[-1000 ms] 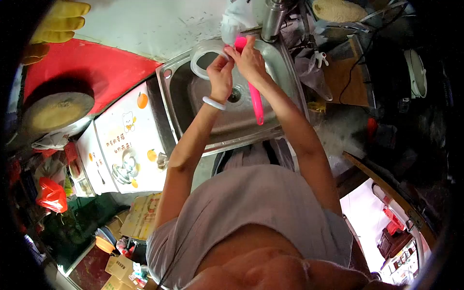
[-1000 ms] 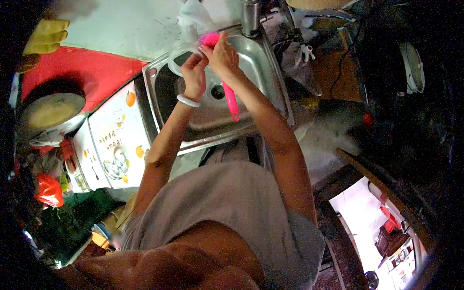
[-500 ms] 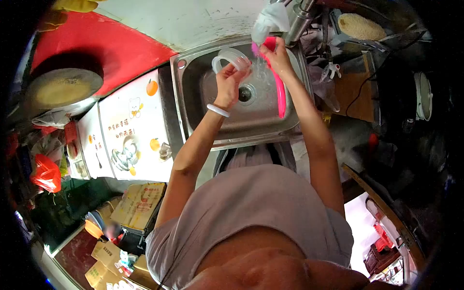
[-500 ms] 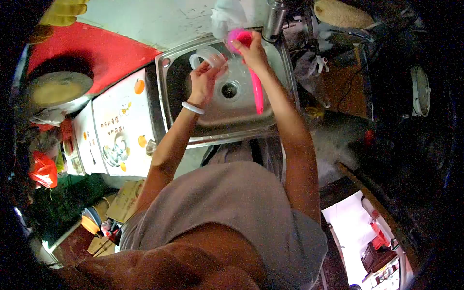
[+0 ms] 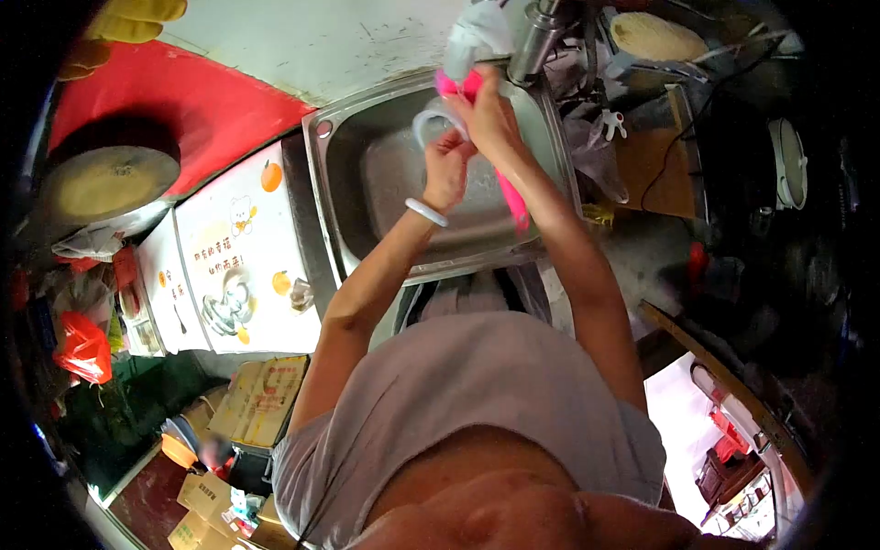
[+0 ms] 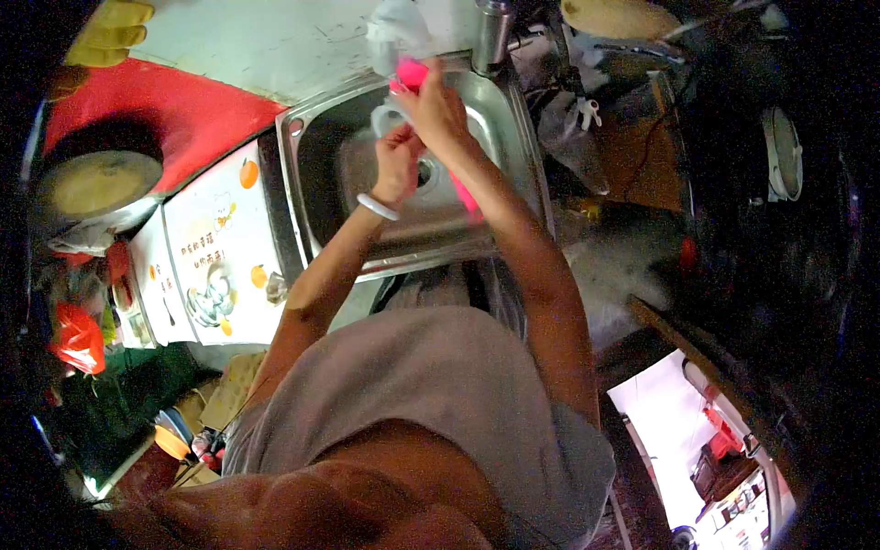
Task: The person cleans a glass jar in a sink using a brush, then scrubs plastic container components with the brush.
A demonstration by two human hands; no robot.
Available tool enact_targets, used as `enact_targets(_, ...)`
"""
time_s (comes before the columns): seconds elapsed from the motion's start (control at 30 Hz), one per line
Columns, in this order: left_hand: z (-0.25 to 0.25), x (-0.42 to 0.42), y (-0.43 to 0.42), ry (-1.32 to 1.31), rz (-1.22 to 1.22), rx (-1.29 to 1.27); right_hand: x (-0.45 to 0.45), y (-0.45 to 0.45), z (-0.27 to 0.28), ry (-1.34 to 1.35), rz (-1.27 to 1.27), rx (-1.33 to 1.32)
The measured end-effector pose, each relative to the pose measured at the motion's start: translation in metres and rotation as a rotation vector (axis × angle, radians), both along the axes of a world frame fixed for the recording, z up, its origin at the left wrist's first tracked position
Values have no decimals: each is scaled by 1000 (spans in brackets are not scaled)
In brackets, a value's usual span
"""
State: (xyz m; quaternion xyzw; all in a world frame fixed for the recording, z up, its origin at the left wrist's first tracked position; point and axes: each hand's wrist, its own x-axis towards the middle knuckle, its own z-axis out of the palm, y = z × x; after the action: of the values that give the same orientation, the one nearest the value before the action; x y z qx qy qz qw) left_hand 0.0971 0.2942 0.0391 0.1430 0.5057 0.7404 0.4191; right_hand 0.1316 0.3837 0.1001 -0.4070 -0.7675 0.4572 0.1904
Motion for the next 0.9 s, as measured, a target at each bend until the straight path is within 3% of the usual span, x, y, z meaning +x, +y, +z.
enact_targets(0.03, 3, 8, 4, -27, 25, 19, -6, 3, -8, 0, 1, 215)
enact_targets(0.17, 9, -20, 9, -43, 116, -36, 22, 0, -29, -76, 47, -9)
enact_targets(0.33, 8, -36, 6, -142, -10, 33, 34, 11, -38, 154, -116, 127)
enact_targets(0.4, 18, -39, 9, -147, -44, 10, 40, 22, -37, 214, -179, -426)
enact_targets(0.57, 11, -50, 3, -444, -244, 33, 54, 34, -55, 295, -150, -300)
enact_targets(0.7, 1, -53, 3, -533, -295, 43, 53, 33, -44, 294, -30, -350)
enact_targets(0.8, 1, -53, 3, -586, -313, 46, 41, 35, -48, 265, -35, -207)
enact_targets(0.9, 0, -53, 4, -637, -346, 27, 30, 43, -62, 245, 146, -121)
